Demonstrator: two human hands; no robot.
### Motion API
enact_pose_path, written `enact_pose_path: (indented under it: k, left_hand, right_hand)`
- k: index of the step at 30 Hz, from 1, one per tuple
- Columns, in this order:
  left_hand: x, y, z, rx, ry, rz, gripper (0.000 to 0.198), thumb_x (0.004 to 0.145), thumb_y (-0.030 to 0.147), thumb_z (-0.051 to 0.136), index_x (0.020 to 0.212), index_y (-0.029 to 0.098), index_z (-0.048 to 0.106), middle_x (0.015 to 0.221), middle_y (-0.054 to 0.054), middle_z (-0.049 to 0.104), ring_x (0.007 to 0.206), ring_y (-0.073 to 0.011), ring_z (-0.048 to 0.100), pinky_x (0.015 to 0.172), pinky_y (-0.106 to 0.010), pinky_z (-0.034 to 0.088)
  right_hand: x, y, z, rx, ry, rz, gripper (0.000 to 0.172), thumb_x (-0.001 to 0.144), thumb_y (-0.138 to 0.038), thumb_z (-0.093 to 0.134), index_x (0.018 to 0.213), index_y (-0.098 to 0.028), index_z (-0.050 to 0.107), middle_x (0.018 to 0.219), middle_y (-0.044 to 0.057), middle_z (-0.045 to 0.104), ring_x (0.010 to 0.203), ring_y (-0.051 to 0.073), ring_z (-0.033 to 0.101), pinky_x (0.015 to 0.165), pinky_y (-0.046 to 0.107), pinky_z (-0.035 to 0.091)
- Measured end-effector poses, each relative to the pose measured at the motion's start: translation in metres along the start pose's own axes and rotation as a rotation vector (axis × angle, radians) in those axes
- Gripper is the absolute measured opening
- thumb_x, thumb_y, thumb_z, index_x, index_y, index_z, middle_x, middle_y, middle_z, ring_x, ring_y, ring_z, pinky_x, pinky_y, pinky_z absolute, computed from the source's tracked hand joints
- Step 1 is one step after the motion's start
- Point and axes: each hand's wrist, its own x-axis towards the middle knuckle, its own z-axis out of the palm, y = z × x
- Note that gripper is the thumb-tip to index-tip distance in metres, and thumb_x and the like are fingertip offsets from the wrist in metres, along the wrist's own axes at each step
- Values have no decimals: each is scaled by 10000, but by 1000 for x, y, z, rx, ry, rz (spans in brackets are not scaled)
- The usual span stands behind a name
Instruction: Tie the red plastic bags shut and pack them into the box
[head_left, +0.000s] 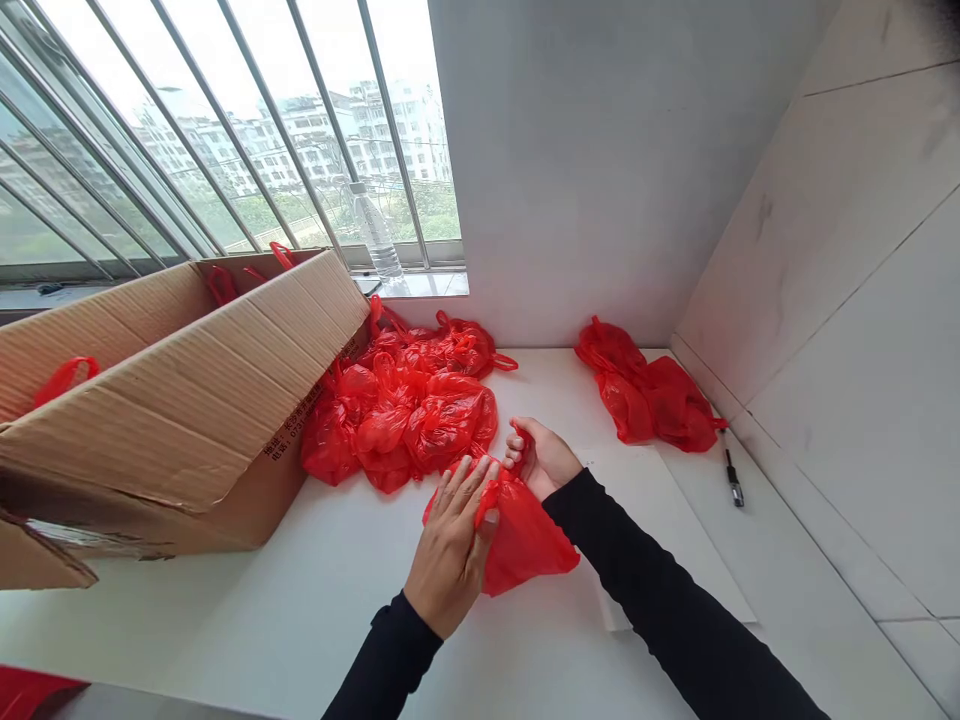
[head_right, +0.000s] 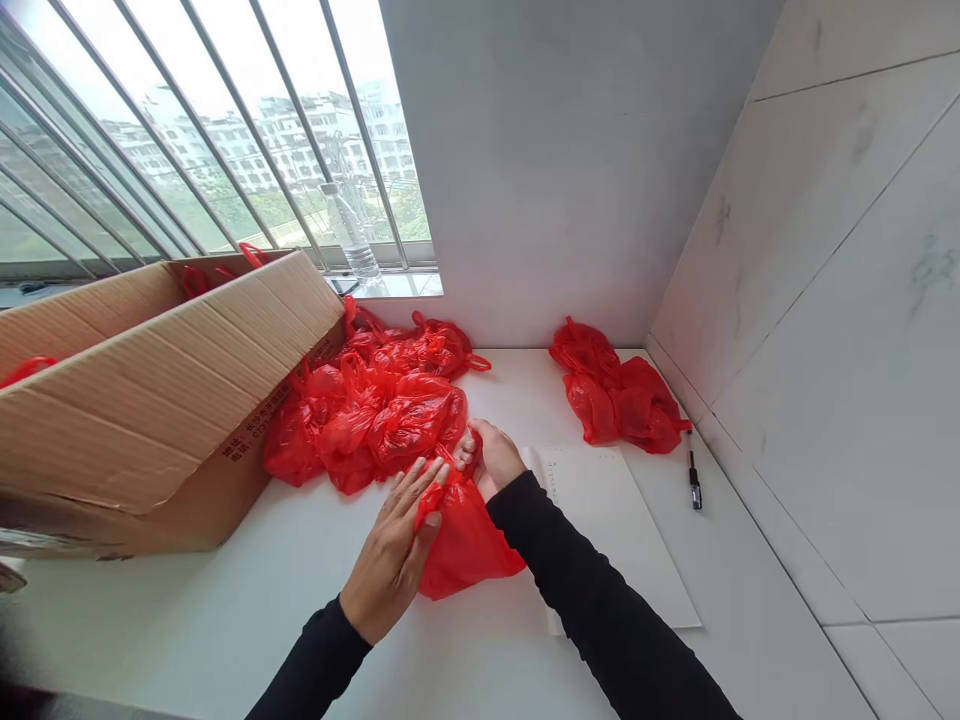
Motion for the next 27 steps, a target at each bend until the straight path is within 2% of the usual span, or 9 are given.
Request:
enact_pose_path:
  k: [2, 4, 8, 13, 17, 20, 22, 24, 27]
  left_hand:
    - [3, -1, 7, 119, -102, 73, 532, 1007, 297, 341, 1533, 305, 257, 1547, -15, 394, 1472, -222, 254, 1214, -499, 208]
    - [2, -3, 14, 209, -161, 77, 546, 994, 314, 366, 1531, 281, 274, 1539, -45, 406, 1444, -259, 316, 1190, -524, 250]
    - [-3, -3, 17, 271, -199, 50, 557, 974, 295, 387, 1524, 279, 300, 1537, -79, 402, 1408, -293, 366, 1146, -538, 304]
    - [-3, 7, 0, 221, -168, -76, 588, 898, 177, 443, 1481, 230, 381, 1286, -122, 570, 1190, -288, 511, 1019, -494, 408]
    - [-5, 16, -18, 159, -133, -187, 557, 921, 268, 430, 1466, 186, 346, 1159, -119, 595, 1036, -269, 551, 911, -438, 437]
    - [-9, 21, -26, 148, -267, -241, 276, 935, 346, 400, 1104, 201, 563, 988, -79, 635, 882, -257, 589, 780, -396, 431]
    - [-12, 23, -30, 157, -313, -299, 221, 939, 350, 364, 816, 222, 496, 821, -33, 618, 729, -226, 566, 665, -351, 386]
    - [-15, 23, -36, 124, -241, -383, 257, 937, 351, 348, 711, 230, 366, 676, 7, 541, 608, -187, 490, 593, -313, 333]
    - [-21, 17, -55, -1, 10, -522, 341, 918, 448, 396, 672, 232, 298, 582, 33, 422, 545, -155, 402, 542, -276, 327]
  right_hand:
    - [2, -4, -4, -40, 50, -43, 154, 692, -242, 671, 783, -203, 553, 561, -58, 542, 517, 100, 464, 523, 229, 399]
    - [4, -10, -9, -76, 101, -91, 239, 652, -210, 700, 868, -214, 599, 674, -37, 620, 619, 114, 529, 577, 228, 427]
    - [5, -23, -16, -102, 155, -164, 269, 634, -214, 705, 892, -245, 633, 790, -26, 657, 727, 129, 552, 610, 227, 434]
    - [-1, -36, -16, -98, 161, -177, 244, 644, -225, 688, 880, -257, 639, 845, -10, 663, 789, 156, 568, 629, 246, 436]
    - [-7, -46, -17, -72, 147, -182, 234, 663, -211, 679, 888, -262, 643, 867, -16, 650, 821, 151, 568, 700, 266, 463]
    - [-9, -54, -18, -39, 139, -195, 221, 678, -193, 660, 887, -260, 643, 856, -22, 645, 822, 141, 571, 726, 272, 471]
    - [-10, -58, -19, -17, 136, -202, 207, 687, -192, 647, 883, -258, 642, 847, -24, 645, 815, 137, 575, 732, 273, 477]
    - [-11, -62, -20, -3, 135, -205, 191, 693, -198, 643, 874, -258, 642, 840, -26, 649, 808, 136, 582, 737, 277, 486]
    - [-12, -66, -20, 8, 131, -216, 184, 692, -198, 649, 865, -262, 646, 836, -28, 659, 803, 138, 594, 743, 282, 502]
